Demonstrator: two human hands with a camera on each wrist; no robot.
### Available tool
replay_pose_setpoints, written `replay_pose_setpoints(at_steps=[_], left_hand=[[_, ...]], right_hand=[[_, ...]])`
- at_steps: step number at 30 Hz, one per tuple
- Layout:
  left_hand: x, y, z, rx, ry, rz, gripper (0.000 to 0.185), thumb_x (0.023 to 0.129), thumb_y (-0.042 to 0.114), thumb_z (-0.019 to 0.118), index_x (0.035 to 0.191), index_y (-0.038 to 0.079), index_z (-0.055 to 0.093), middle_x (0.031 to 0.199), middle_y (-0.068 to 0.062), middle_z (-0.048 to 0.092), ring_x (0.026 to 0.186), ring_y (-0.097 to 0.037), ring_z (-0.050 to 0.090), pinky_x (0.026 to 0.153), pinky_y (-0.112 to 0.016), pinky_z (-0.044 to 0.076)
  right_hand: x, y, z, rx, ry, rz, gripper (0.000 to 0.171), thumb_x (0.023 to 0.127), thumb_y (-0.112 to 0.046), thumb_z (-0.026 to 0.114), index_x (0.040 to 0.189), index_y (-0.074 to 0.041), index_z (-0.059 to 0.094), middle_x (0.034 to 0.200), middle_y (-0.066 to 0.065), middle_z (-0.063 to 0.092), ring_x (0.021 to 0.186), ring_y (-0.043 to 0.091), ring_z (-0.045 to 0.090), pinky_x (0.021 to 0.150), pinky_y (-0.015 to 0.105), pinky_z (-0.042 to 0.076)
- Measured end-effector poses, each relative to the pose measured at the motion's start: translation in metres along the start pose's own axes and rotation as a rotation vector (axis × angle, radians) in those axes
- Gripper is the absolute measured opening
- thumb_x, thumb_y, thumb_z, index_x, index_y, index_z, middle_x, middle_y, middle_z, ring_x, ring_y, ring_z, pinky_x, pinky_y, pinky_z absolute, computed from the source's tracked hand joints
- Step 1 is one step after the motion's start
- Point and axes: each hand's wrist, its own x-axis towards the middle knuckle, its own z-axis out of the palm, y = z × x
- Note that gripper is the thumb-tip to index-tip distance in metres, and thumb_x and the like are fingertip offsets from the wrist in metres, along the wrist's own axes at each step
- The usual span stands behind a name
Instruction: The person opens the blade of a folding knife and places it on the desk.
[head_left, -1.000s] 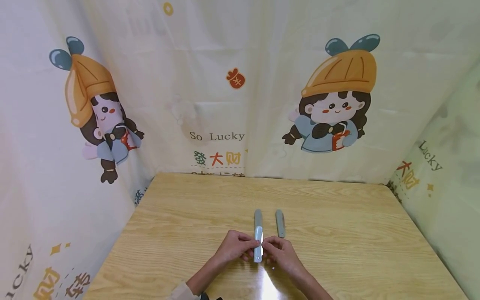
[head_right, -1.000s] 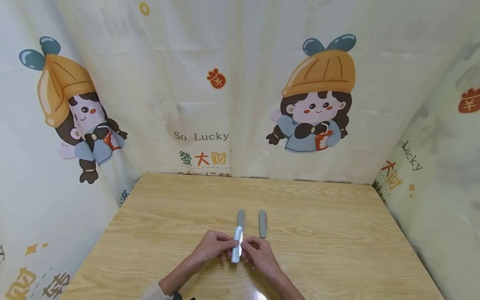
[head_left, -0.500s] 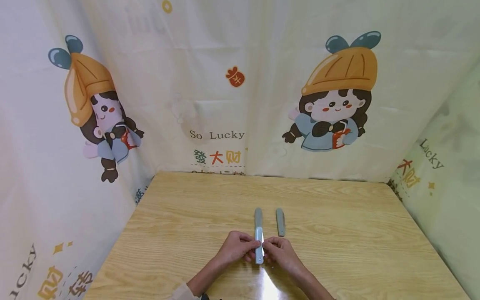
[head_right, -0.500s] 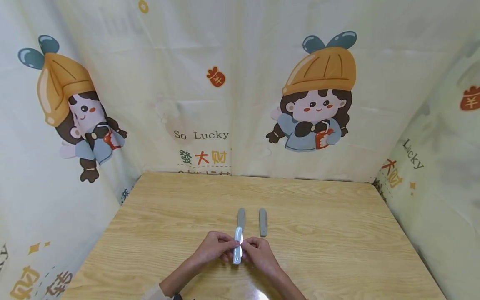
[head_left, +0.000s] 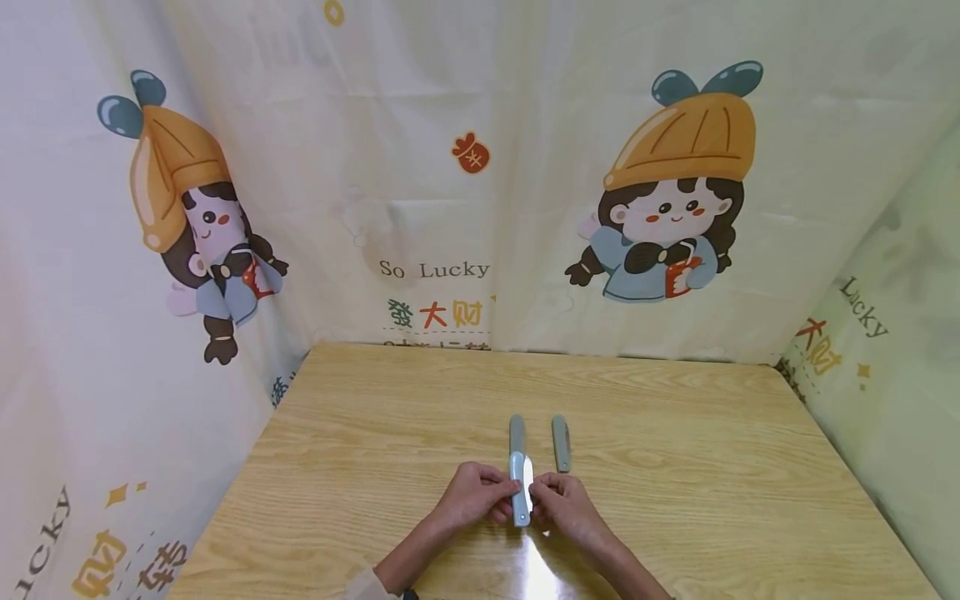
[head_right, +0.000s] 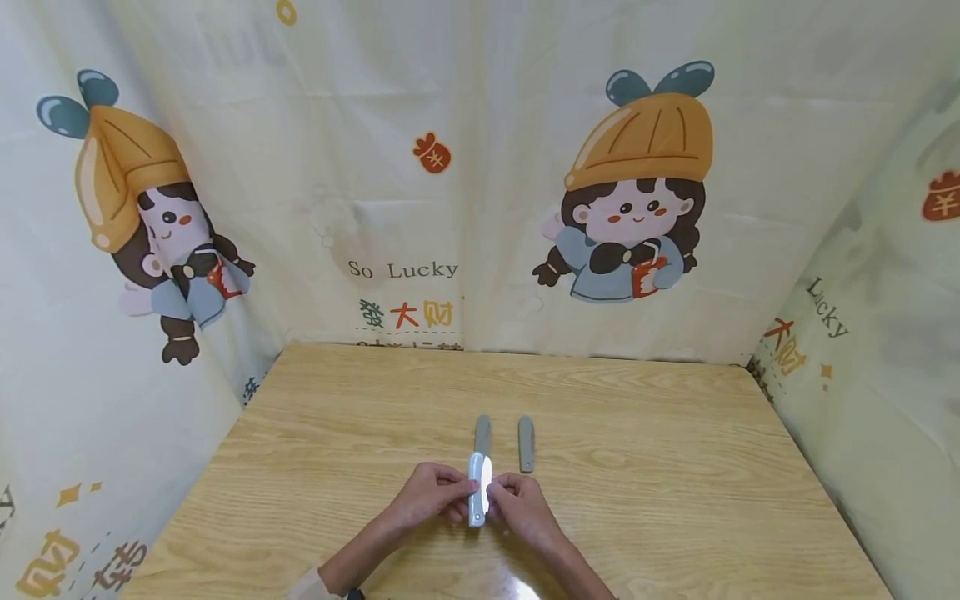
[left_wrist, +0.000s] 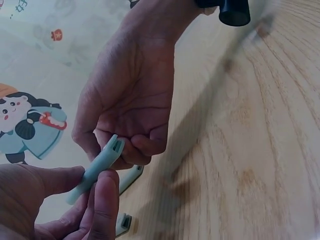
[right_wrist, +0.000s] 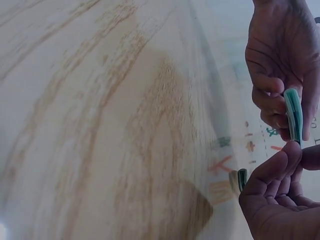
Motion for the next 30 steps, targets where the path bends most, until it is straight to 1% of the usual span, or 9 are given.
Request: replay_pose_setpoints(at_steps=[5, 7, 11, 15, 18, 20, 25, 30], left_hand=[[0.002, 0.0, 0.001, -0.013, 0.013, -0.008, 0.016, 0.093, 0.002, 0.071, 0.095, -0.013, 0.071, 0.077, -0.016, 0.072, 0.059, -0.012, 0.064, 0.055, -0.025, 0.056], [0.004, 0.0, 0.002, -0.013, 0.018, -0.007, 0.015, 0.093, 0.002, 0.071, 0.094, -0.013, 0.072, 0.077, -0.016, 0.072, 0.059, -0.012, 0.064, 0.056, -0.025, 0.056], [0.009, 0.0, 0.001, -0.003, -0.001, 0.003, 0.015, 0.094, 0.003, 0.071, 0.095, -0.012, 0.072, 0.076, -0.015, 0.072, 0.059, -0.012, 0.064, 0.057, -0.027, 0.057], [0.013, 0.001, -0.004, 0.021, -0.041, -0.002, 0.016, 0.095, 0.004, 0.07, 0.098, -0.012, 0.072, 0.075, -0.014, 0.071, 0.059, -0.012, 0.064, 0.057, -0.028, 0.057], [0.016, 0.003, -0.007, 0.042, -0.061, 0.0, 0.017, 0.095, 0.005, 0.07, 0.098, -0.011, 0.072, 0.074, -0.013, 0.071, 0.058, -0.011, 0.063, 0.057, -0.028, 0.057], [0.017, 0.005, -0.008, 0.047, -0.069, -0.002, 0.018, 0.096, 0.007, 0.071, 0.098, -0.011, 0.071, 0.074, -0.012, 0.071, 0.058, -0.011, 0.063, 0.056, -0.028, 0.057], [0.02, 0.006, -0.006, 0.047, -0.071, -0.014, 0.023, 0.098, 0.015, 0.069, 0.1, -0.008, 0.071, 0.072, -0.009, 0.07, 0.055, -0.011, 0.062, 0.052, -0.026, 0.055], [0.02, 0.004, -0.007, 0.058, -0.056, 0.007, 0.024, 0.1, 0.014, 0.067, 0.101, -0.01, 0.07, 0.074, -0.012, 0.071, 0.055, -0.011, 0.06, 0.049, -0.024, 0.052]], right_hand=[[-0.001, -0.001, 0.002, -0.015, 0.054, 0.009, 0.018, 0.098, -0.01, 0.057, 0.095, 0.005, 0.065, 0.075, 0.003, 0.059, 0.067, 0.013, 0.056, 0.058, 0.024, 0.048], [-0.001, -0.002, 0.002, -0.015, 0.069, 0.022, 0.019, 0.098, -0.012, 0.057, 0.095, 0.004, 0.065, 0.075, 0.002, 0.059, 0.067, 0.013, 0.055, 0.057, 0.024, 0.047], [0.002, -0.004, 0.0, 0.004, 0.08, 0.035, 0.02, 0.098, -0.015, 0.057, 0.095, 0.003, 0.065, 0.078, 0.003, 0.059, 0.069, 0.014, 0.055, 0.058, 0.024, 0.046], [0.005, -0.005, -0.002, 0.058, 0.061, 0.029, 0.023, 0.101, -0.018, 0.058, 0.105, 0.004, 0.063, 0.084, 0.004, 0.063, 0.074, 0.015, 0.06, 0.063, 0.024, 0.05], [0.007, -0.005, -0.002, 0.101, 0.049, 0.014, 0.028, 0.102, -0.019, 0.061, 0.113, 0.006, 0.06, 0.084, 0.004, 0.064, 0.074, 0.014, 0.062, 0.066, 0.025, 0.052], [0.008, -0.006, -0.002, 0.122, 0.051, -0.004, 0.029, 0.102, -0.018, 0.062, 0.116, 0.008, 0.058, 0.082, 0.004, 0.064, 0.073, 0.014, 0.062, 0.066, 0.025, 0.053], [0.008, -0.008, -0.001, 0.124, 0.065, -0.024, 0.029, 0.102, -0.016, 0.061, 0.114, 0.01, 0.059, 0.081, 0.004, 0.065, 0.074, 0.015, 0.062, 0.067, 0.026, 0.054], [0.009, -0.008, 0.002, 0.114, 0.082, -0.019, 0.022, 0.1, -0.014, 0.062, 0.108, 0.007, 0.06, 0.081, 0.003, 0.065, 0.074, 0.013, 0.061, 0.066, 0.026, 0.052]])
